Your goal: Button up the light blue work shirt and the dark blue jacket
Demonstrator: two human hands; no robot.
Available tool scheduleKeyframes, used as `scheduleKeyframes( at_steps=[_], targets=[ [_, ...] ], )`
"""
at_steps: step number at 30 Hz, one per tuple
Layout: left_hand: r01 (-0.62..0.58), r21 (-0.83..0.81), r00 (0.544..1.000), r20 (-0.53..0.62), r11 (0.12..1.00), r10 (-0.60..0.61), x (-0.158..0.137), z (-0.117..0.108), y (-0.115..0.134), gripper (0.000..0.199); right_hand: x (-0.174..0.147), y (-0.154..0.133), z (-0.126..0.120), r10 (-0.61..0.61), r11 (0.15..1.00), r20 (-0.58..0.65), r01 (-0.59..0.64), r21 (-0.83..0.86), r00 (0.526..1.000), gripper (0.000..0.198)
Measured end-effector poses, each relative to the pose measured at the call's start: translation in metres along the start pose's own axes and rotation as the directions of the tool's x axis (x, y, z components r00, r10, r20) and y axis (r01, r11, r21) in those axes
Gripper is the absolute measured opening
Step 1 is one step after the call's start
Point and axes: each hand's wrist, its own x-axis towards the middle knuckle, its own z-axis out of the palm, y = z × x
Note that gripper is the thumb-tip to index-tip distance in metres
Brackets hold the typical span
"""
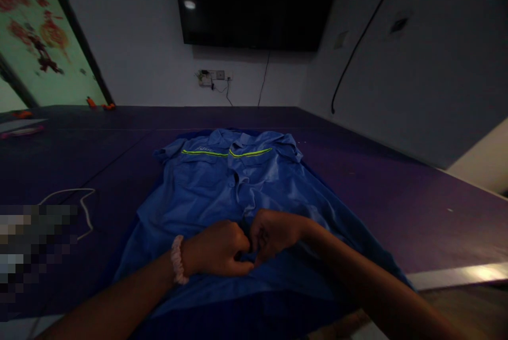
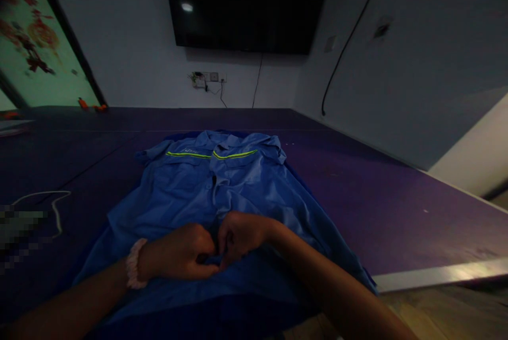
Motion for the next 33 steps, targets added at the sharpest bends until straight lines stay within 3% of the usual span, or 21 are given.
scheduleKeyframes(
  at_steps=[3,7,12,16,24,29,33],
  targets=[
    [0.006,-0.027,1.000,0.015,1.000,-0.006,-0.0006,0.0003,-0.0030,0.033,0.0001,0.0017,0.0000,-0.001,1.000,0.004,0.002,-0.022,1.000,0.038],
    [0.083,-0.181,0.993,0.093,0.980,-0.067,-0.0009,-0.0010,-0.0048,0.035,0.0014,0.0056,0.0010,0.025,0.999,0.017,-0.025,-0.025,1.000,0.041],
    [0.286,-0.401,0.951,0.226,0.870,-0.209,-0.0019,-0.0003,-0.0043,0.036,0.0025,0.0041,0.0025,0.011,1.000,0.019,-0.011,0.004,1.000,0.042],
    [0.330,-0.498,0.939,0.257,0.802,-0.228,-0.0021,0.0009,-0.0054,0.034,0.0026,0.0020,0.0035,0.000,1.000,-0.002,0.000,0.004,1.000,0.043],
    [0.416,-0.553,0.909,0.277,0.722,-0.312,0.0002,0.0032,-0.0062,0.022,0.0041,0.0064,0.0047,-0.059,0.997,-0.042,0.061,0.052,0.997,0.043],
    [0.406,-0.527,0.912,0.279,0.747,-0.300,0.0006,0.0041,-0.0065,0.019,0.0031,0.0061,0.0044,-0.109,0.992,-0.100,0.115,0.058,0.989,0.045],
    [0.395,-0.510,0.919,0.239,0.765,-0.315,-0.0010,0.0040,-0.0052,0.022,0.0023,0.0061,0.0021,-0.103,0.994,-0.131,0.098,-0.044,0.986,0.044]
  ],
)
